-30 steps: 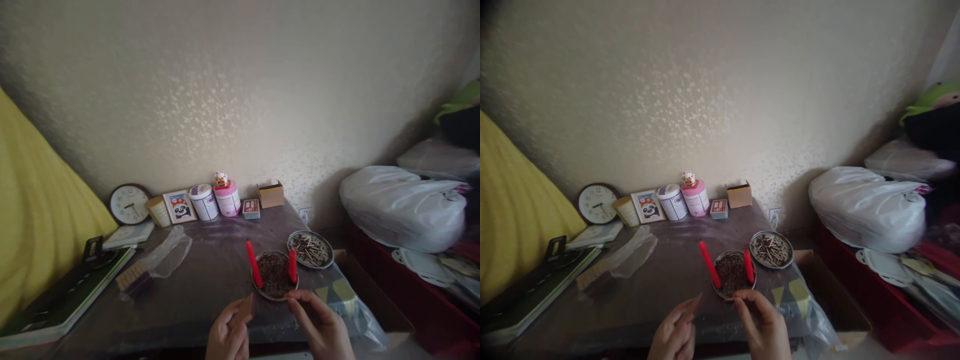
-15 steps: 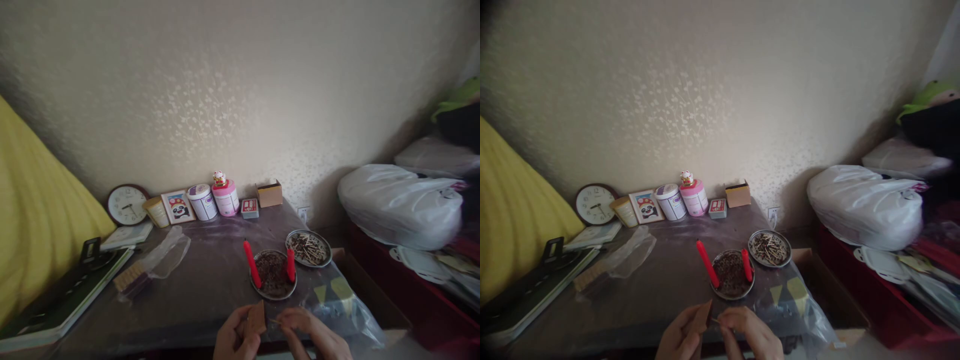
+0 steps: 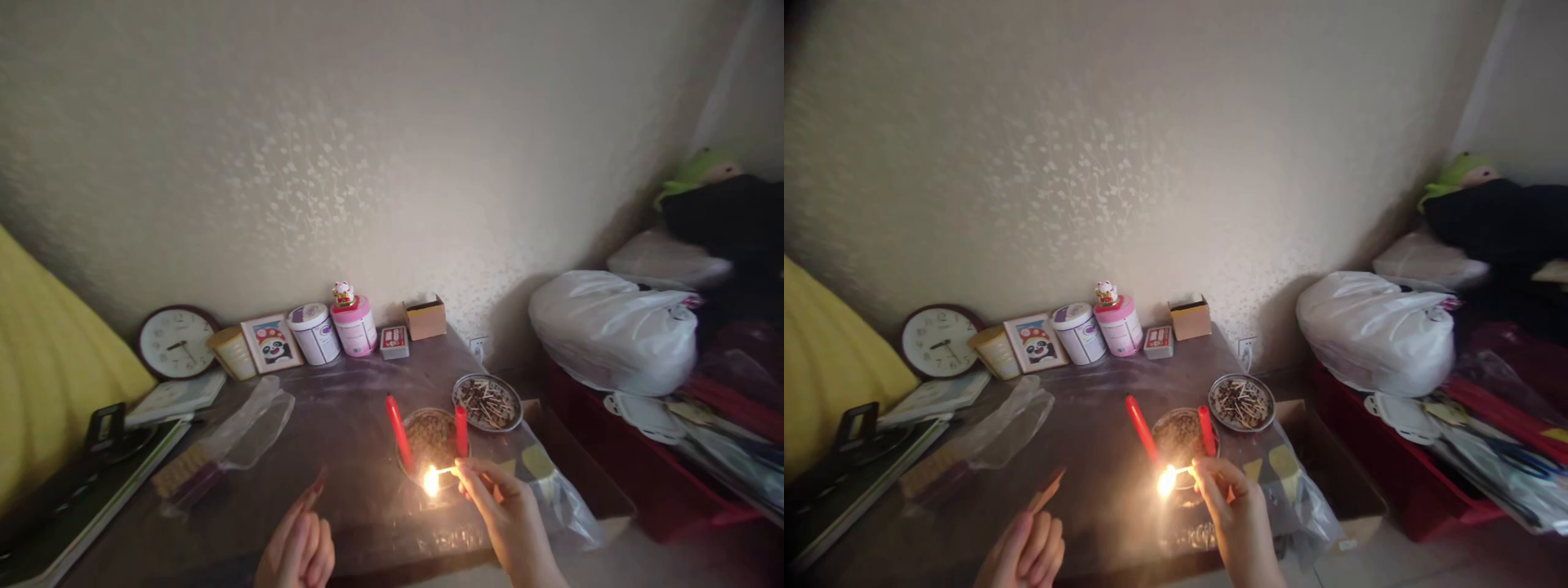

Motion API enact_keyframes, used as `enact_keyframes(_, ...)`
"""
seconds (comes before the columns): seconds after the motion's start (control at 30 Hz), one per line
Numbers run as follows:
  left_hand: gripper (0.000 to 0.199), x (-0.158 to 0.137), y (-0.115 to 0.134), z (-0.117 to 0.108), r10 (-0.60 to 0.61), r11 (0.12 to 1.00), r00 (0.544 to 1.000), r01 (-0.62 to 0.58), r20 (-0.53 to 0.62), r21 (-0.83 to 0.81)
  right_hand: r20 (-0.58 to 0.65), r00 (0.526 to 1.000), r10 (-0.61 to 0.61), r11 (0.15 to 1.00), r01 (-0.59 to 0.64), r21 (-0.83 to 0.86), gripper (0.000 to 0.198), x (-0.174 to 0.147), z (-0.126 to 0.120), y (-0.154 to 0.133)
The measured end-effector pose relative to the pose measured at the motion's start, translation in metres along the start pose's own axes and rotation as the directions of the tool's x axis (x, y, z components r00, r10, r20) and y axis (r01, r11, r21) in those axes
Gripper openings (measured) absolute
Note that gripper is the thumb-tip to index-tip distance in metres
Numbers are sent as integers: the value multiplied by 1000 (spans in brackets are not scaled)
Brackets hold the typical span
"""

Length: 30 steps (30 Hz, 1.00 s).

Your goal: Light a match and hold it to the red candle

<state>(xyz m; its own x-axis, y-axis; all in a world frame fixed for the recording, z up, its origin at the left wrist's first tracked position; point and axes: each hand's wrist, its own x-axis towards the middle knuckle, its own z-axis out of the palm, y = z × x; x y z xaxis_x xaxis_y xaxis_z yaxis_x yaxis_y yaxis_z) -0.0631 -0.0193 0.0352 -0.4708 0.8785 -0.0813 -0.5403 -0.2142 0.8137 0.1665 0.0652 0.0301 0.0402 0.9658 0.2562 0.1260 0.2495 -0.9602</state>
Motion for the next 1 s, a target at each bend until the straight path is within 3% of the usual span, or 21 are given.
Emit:
enact_keyframes(0.13, 40, 10, 7, -6, -1, 988, 994, -16, -110, -154, 34, 999, -18, 1000, 18, -8, 35, 1, -1, -11)
enact_keyframes(0.43, 40, 14, 6, -3, -1, 981, 986, -32, -169, -191, 91, 994, -56, 998, 54, 25, 29, 5, -8, -11)
enact_keyframes(0.7, 38, 18, 1, -8, -24, 977, 984, -14, -178, -211, 164, 986, 12, 994, -30, 108, 30, 9, -18, -24)
enact_keyframes(1.0, 38, 21, 3, -13, -77, 977, 976, 32, -206, -211, 89, 990, -114, 993, 114, 2, 29, 17, -23, -20)
